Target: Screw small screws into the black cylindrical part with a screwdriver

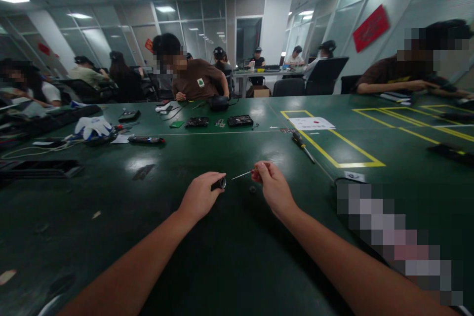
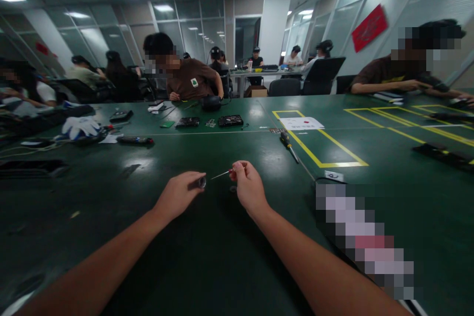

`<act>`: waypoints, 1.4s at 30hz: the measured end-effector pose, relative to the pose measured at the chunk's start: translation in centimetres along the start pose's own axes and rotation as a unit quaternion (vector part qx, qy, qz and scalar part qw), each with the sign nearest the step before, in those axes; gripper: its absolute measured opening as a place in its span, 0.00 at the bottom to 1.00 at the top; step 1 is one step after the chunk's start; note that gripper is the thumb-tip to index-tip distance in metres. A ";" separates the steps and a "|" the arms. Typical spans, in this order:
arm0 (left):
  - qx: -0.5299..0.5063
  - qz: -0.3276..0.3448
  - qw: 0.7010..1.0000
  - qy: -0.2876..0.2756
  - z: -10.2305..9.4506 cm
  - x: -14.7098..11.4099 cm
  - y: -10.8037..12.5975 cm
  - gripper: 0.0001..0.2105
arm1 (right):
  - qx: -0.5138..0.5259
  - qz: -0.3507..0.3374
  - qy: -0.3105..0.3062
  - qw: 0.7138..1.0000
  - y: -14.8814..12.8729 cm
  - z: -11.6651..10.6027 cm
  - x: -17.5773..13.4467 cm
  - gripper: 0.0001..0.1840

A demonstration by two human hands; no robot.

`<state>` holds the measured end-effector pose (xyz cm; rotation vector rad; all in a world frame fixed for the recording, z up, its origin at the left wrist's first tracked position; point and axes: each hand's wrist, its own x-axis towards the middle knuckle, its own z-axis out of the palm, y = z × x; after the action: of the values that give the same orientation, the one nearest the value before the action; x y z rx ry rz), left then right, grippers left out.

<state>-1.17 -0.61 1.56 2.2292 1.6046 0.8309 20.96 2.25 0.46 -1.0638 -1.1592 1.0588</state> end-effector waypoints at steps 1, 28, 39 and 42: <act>-0.001 -0.003 1.000 -0.002 0.0 0.0 -0.1 0.21 | 0.005 0.005 0.008 1.000 0.1 0.0 0.0 0.17; 0.075 0.083 0.978 -0.179 2.1 1.5 5.7 0.22 | -0.098 -0.151 0.154 0.972 -4.5 -2.3 0.5 0.16; 0.198 0.165 0.951 -0.173 5.4 5.3 6.2 0.14 | -0.101 -0.146 0.153 0.972 -4.0 -2.5 0.7 0.16; 0.198 0.164 0.952 -0.165 5.3 5.2 5.9 0.15 | -0.100 -0.144 0.153 0.973 -4.2 -2.4 0.6 0.16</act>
<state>7.66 2.72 1.91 2.7834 1.3519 0.1830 23.71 1.93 4.48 -1.1283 -1.1411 0.5371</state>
